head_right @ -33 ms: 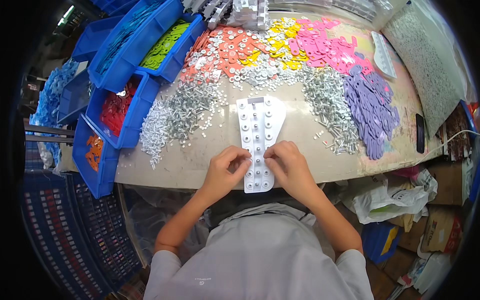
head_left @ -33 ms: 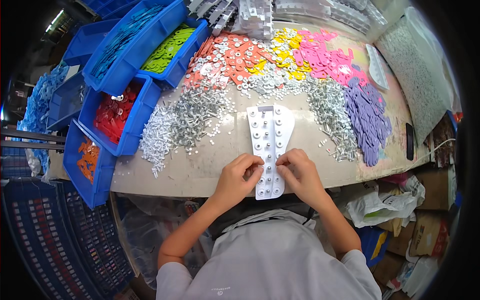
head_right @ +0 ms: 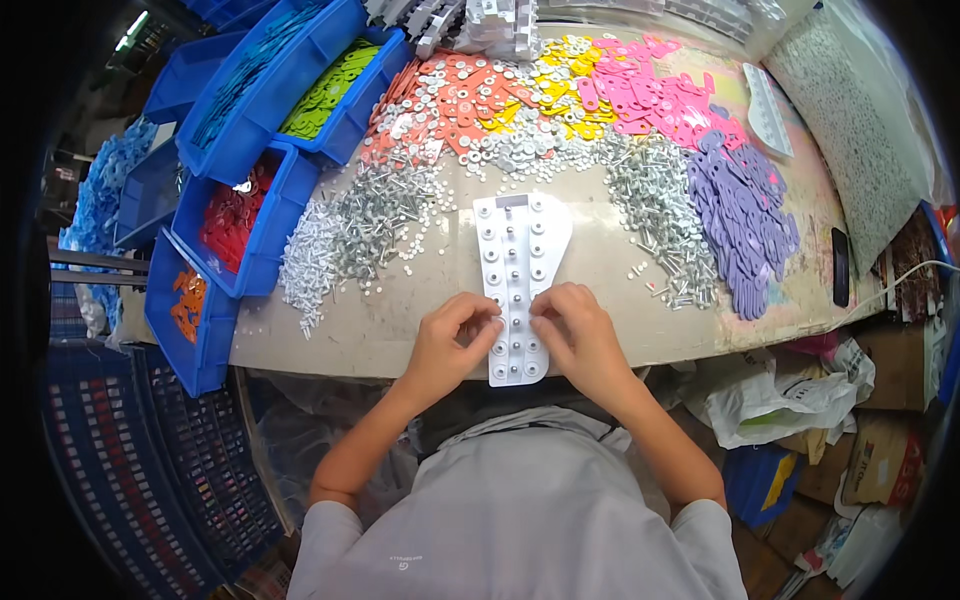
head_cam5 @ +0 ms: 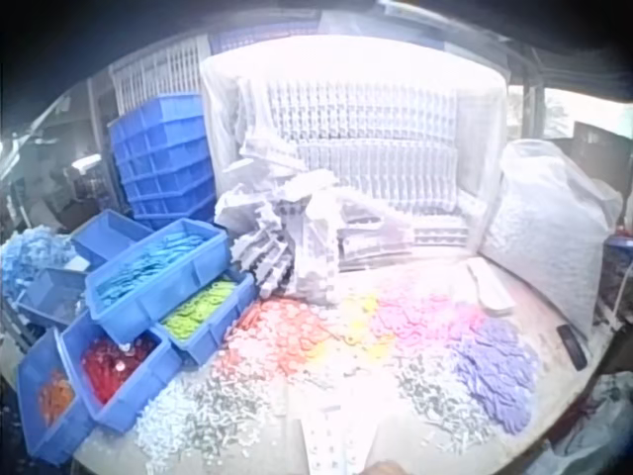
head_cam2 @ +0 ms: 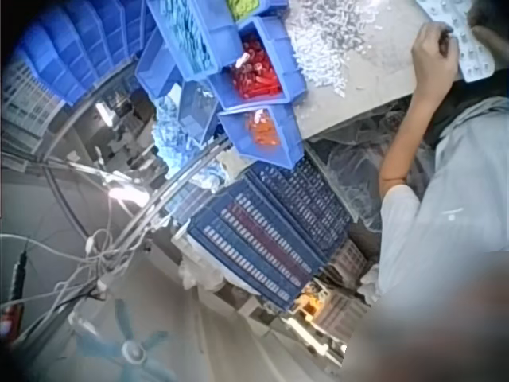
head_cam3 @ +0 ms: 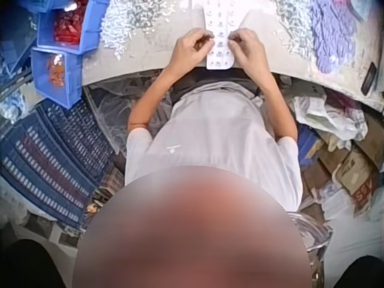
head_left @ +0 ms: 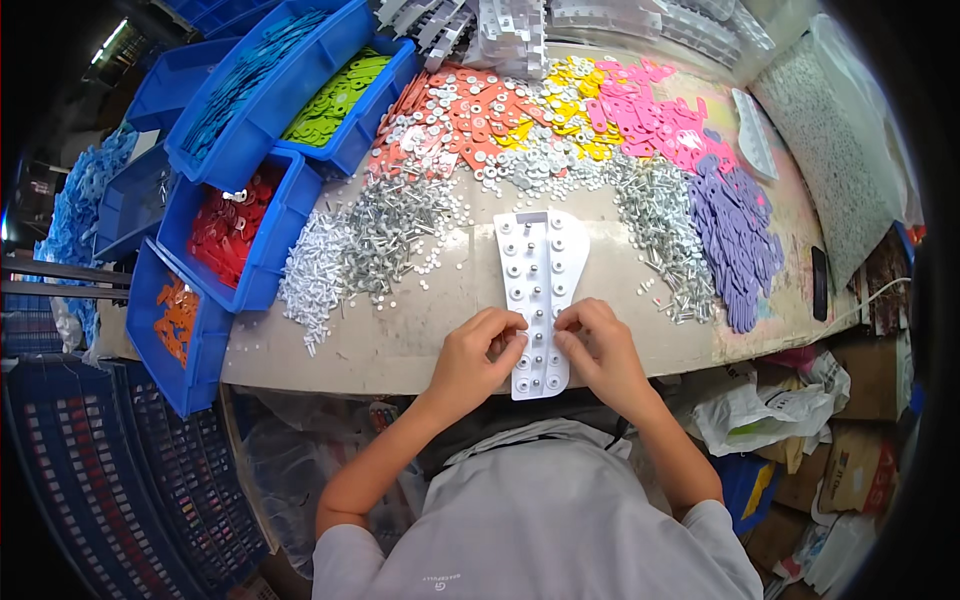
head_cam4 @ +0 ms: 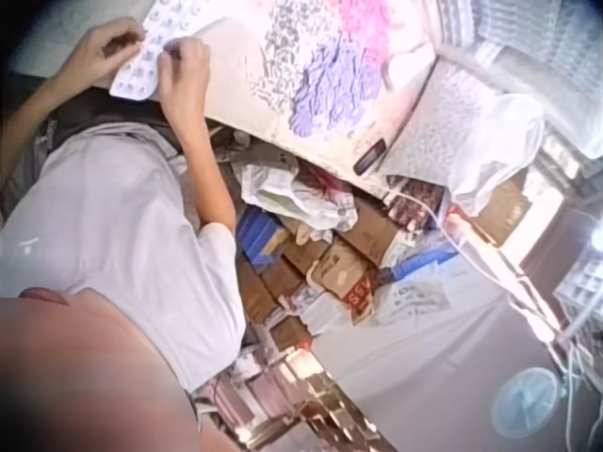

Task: The person is assembling a colorful toy xylophone by placing colored metal plates and small metal pins onto a plastic frame.

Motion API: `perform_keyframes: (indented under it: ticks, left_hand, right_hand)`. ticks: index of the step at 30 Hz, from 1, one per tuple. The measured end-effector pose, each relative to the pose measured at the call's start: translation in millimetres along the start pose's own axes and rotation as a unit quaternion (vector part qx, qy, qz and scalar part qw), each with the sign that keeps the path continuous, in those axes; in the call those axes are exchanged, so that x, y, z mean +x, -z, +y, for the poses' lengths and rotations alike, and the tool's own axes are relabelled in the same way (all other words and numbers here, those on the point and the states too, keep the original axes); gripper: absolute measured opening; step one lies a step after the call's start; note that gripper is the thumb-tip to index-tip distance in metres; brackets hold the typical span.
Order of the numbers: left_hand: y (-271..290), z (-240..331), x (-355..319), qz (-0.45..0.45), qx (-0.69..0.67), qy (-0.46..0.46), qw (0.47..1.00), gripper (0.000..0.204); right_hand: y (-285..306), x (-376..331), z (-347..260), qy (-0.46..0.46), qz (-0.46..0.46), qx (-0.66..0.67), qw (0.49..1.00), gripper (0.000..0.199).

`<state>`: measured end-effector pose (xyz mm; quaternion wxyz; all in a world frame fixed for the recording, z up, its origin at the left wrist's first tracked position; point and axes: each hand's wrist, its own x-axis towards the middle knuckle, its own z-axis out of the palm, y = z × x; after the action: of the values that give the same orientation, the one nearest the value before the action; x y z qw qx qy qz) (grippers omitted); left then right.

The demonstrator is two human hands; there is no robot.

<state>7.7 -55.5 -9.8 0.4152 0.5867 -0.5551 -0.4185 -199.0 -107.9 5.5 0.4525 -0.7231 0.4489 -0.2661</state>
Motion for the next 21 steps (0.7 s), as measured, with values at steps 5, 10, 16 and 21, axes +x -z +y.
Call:
perform_keyframes:
  ticks: [5,10,16,21]
  left_hand:
    - [4.2,-16.8,2.0,0.021,0.146,-0.176,0.973,0.01]
    - [8.5,-16.5,13.0,0.045,0.203,-0.293,0.933,0.013]
    - [37.7,-25.2,100.1,0.148,0.172,-0.189,0.956,0.01]
    - [53.3,-35.5,170.5,0.088,0.319,-0.053,0.942,0.021]
  right_hand:
    - [-10.4,-6.8,18.5,0.066,0.045,-0.094,0.992,0.013]
    - [-11.1,-5.4,19.7,0.24,0.103,-0.253,0.932,0.018]
    - [0.2,8.5,24.4,0.205,0.135,-0.128,0.961,0.016]
    - [30.2,71.3,28.8,0.136,0.19,-0.161,0.959,0.011]
